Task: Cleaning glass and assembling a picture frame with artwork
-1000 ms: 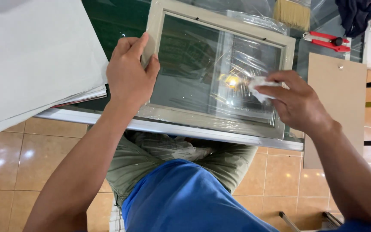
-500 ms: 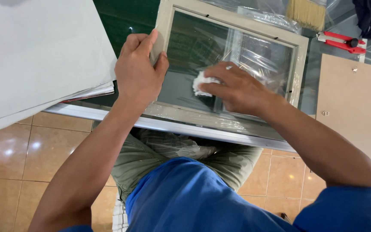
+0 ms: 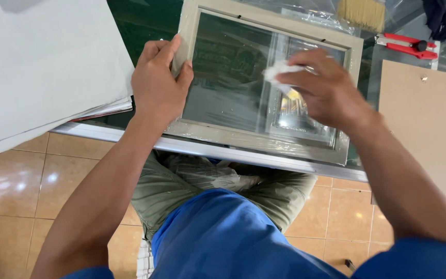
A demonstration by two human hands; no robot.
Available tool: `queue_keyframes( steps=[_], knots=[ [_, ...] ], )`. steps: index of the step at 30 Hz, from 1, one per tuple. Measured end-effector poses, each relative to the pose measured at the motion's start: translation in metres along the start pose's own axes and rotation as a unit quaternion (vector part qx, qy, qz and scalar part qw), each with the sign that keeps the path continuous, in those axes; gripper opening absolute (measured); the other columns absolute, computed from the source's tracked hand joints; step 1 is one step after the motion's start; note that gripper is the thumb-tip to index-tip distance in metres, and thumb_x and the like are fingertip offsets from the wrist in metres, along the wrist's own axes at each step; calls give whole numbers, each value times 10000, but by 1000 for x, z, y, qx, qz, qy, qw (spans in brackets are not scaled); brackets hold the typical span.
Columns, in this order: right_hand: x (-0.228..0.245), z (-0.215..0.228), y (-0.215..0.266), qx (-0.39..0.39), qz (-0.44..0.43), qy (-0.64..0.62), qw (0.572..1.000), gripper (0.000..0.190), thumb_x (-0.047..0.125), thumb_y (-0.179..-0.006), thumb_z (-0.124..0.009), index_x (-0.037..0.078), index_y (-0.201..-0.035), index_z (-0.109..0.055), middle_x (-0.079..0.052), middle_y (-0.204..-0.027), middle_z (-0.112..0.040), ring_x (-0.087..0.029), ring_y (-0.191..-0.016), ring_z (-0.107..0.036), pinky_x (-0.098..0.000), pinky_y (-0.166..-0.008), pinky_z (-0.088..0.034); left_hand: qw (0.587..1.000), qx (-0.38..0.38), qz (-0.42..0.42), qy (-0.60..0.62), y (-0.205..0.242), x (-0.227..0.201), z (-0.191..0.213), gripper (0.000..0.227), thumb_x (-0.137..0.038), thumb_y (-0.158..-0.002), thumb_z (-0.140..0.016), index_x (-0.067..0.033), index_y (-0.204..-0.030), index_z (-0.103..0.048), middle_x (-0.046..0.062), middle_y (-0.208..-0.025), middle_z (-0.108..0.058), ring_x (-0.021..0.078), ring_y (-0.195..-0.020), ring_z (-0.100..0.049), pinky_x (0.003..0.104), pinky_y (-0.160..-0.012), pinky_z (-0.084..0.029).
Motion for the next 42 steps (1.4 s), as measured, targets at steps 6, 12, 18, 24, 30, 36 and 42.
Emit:
queue_keyframes(
  steps=[6, 12, 18, 24, 30, 36, 42],
  knots=[
    [-48, 11, 79, 58, -9, 41, 997, 386, -132, -858, -753, 145, -1124, -795, -63, -1309, -622, -195, -965, -636, -305, -840, -586, 999, -13, -28, -19, -3, 3, -5, 387, -144, -976, -732, -1, -1334, -693, 109, -1122, -635, 232, -916, -642, 350, -720, -544],
    [-23, -16, 8, 81, 66, -55, 993, 683, -135, -630, -646, 108, -1264, -722, -99, -1387, -586, -351, -1066, -629, -448, -957, -568, 1000, -1, -19, -12, -5, 1, -3, 416, -130, -957, -735, 6, -1346, -677, 122, -1139, -623, 249, -938, -641, 363, -742, -549],
    [30, -55, -88, -15, 182, -116, 976, 340, -175, -794, -654, 47, -1030, -756, -100, -1202, -606, -288, -1059, -610, -387, -893, -563, 1000, -2, -12, 3, -5, -3, 1, 408, -104, -944, -736, 29, -1327, -686, 124, -1140, -641, 235, -934, -654, 347, -748, -557],
    [49, -66, -112, -44, 155, -156, 975, 316, -166, -845, -643, 73, -1034, -728, -93, -1201, -552, -278, -1032, -594, -375, -882, -533, 1000, 8, 2, 2, -4, -4, 4, 437, -115, -938, -731, 24, -1349, -676, 131, -1142, -641, 243, -910, -662, 359, -751, -552],
    [-23, -5, -23, -44, 33, -56, 997, 213, -94, -992, -740, 98, -1071, -787, -116, -1226, -562, -254, -1036, -608, -359, -863, -571, 999, 35, 9, -35, -6, -1, 2, 431, -138, -978, -704, -3, -1385, -661, 118, -1199, -625, 217, -939, -668, 346, -774, -574],
    [-86, 2, 58, 30, -22, 43, 998, 341, -150, -850, -722, 80, -1097, -773, -97, -1248, -621, -235, -1064, -641, -327, -865, -574, 999, 20, -16, -34, -7, -1, 1, 407, -145, -980, -709, -1, -1359, -676, 108, -1179, -633, 234, -964, -653, 353, -744, -565],
    [-48, -53, -26, -56, 88, -76, 992, 198, -38, -969, -699, 132, -1021, -787, -128, -1132, -652, -351, -1010, -691, -412, -851, -527, 1000, -4, -4, -7, -5, 5, -8, 416, -219, -1006, -770, -2, -1353, -699, 174, -1193, -661, 299, -1042, -695, 410, -810, -619]
  ],
)
Point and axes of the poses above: each hand's wrist, its own y-axis away from the middle knuckle, its own z-axis out of the back of the hand, x = y × z, the point moved 1 cm from there along -y, towards the middle knuckle
